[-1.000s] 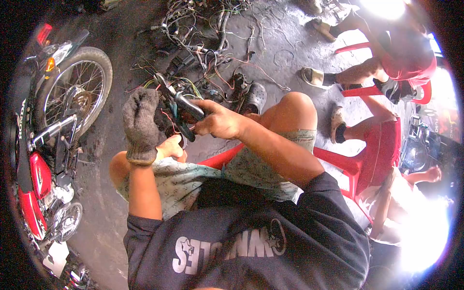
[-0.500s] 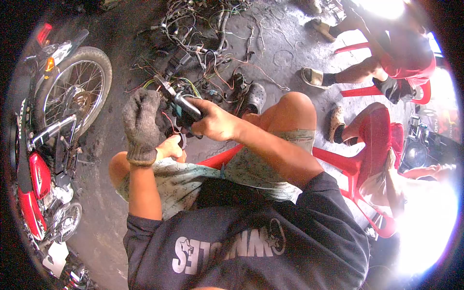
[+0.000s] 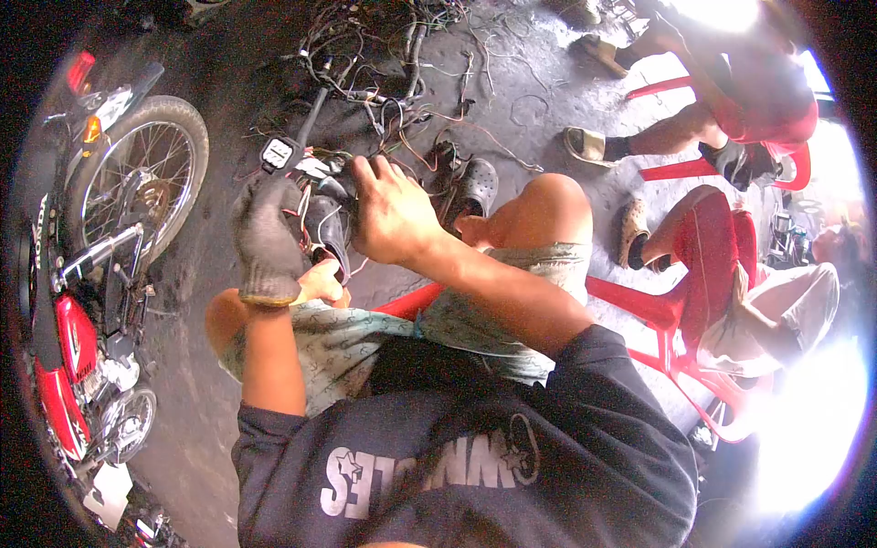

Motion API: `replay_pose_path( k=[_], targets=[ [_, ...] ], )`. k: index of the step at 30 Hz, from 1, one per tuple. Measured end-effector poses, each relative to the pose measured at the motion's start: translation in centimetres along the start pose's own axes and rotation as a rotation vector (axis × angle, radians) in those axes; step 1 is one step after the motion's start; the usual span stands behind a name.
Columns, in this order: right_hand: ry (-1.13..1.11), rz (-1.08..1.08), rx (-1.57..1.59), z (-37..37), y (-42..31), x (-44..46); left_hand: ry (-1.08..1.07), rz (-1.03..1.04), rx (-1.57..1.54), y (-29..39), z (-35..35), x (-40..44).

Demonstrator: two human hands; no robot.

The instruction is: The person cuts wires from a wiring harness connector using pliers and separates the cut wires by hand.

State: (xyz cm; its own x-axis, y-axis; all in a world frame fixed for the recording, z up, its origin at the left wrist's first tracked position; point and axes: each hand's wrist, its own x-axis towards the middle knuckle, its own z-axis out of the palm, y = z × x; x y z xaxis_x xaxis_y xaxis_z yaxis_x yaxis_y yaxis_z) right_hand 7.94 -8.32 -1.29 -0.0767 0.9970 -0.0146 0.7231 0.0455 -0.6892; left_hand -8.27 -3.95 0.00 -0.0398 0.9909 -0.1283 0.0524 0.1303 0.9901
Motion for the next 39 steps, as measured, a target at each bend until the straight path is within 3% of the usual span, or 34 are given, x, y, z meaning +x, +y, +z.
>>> replay_pose_path(
  k=[2, 3, 5, 7, 9, 11, 13, 14, 15, 18, 19, 21, 23, 25, 27, 30, 31, 33, 34, 35, 38, 39],
  targets=[
    [0.055, -0.085, 0.031, 0.4, -0.2, 0.0, -0.033, -0.230, -0.559, -0.7, -0.6, 0.6],
    [0.054, -0.086, 0.033, 0.3, 0.1, -0.1, -0.031, -0.229, -0.557, -0.1, -0.7, 0.3],
    [-0.355, 0.051, 0.493, -0.7, 0.4, -0.4, -0.003, -0.441, -0.536, 1.4, -0.6, -0.7],
    [-0.416, 0.073, 0.591, -0.8, 0.4, -0.6, 0.036, -0.449, -0.494, 0.8, -0.1, -0.6],
    [-0.553, 0.240, 0.996, -0.2, 0.9, -0.7, 0.119, -0.563, -0.574, 0.3, -0.4, -0.3],
    [-0.639, 0.269, 1.051, -0.4, 0.9, -0.9, 0.103, -0.492, -0.564, -0.9, -0.7, 0.3],
    [-0.624, 0.312, 1.209, -0.9, 0.7, -1.2, -0.065, -0.256, -0.061, -1.1, -1.1, 0.8],
    [-0.585, 0.322, 1.202, -0.3, 1.4, -1.4, -0.056, -0.395, -0.253, -0.4, -0.4, 0.6],
    [-0.584, 0.323, 1.203, -0.4, 1.4, -1.2, -0.056, -0.396, -0.253, 0.5, 0.2, 0.3],
    [-0.433, 0.265, 0.942, -1.3, 1.2, -0.3, -0.121, -0.513, -0.540, 1.5, 0.6, -0.6],
    [-0.431, 0.268, 0.940, -1.7, 1.4, -0.1, -0.124, -0.515, -0.542, 1.5, 0.5, -0.7],
    [-0.272, 0.126, 0.637, -2.2, 1.5, -0.2, -0.189, -0.523, -0.539, 1.8, 0.2, -0.9],
    [-0.068, 0.195, 0.357, -2.8, 1.3, -0.1, -0.175, -0.488, -0.499, 0.4, 0.1, -0.9],
    [-0.041, 0.223, 0.188, -4.1, 1.3, 0.7, -0.137, -0.340, -0.344, 0.0, 0.1, -1.2],
    [0.012, 0.131, 0.172, -3.3, 1.4, 0.4, -0.090, -0.334, -0.307, 0.5, 0.4, -0.9],
    [-0.179, 0.145, 0.409, -2.6, 0.8, -0.6, -0.032, -0.480, -0.227, -0.3, -0.1, 0.5],
    [-0.272, 0.136, 0.615, -1.7, 1.5, -1.2, 0.060, -0.292, 0.027, -0.7, 0.0, 1.2],
    [-0.497, 0.389, 1.113, -2.3, 0.9, -2.5, 0.238, 0.102, 0.528, -0.5, 0.5, 2.1],
    [-0.694, 0.381, 1.499, -2.1, 1.8, -2.6, 0.238, 0.184, 0.692, -0.2, 0.5, 2.3],
    [-0.712, 0.396, 1.761, -2.1, 1.9, -2.8, 0.239, 0.180, 0.693, 0.1, 0.5, 2.5],
    [-0.498, 0.422, 1.405, -3.2, 2.6, -2.1, 0.148, 0.002, 0.506, 0.4, 0.7, 2.5],
    [-0.444, 0.397, 1.378, -3.8, 2.2, -1.6, 0.057, -0.164, 0.232, 0.9, 0.6, 2.3]
  ],
)
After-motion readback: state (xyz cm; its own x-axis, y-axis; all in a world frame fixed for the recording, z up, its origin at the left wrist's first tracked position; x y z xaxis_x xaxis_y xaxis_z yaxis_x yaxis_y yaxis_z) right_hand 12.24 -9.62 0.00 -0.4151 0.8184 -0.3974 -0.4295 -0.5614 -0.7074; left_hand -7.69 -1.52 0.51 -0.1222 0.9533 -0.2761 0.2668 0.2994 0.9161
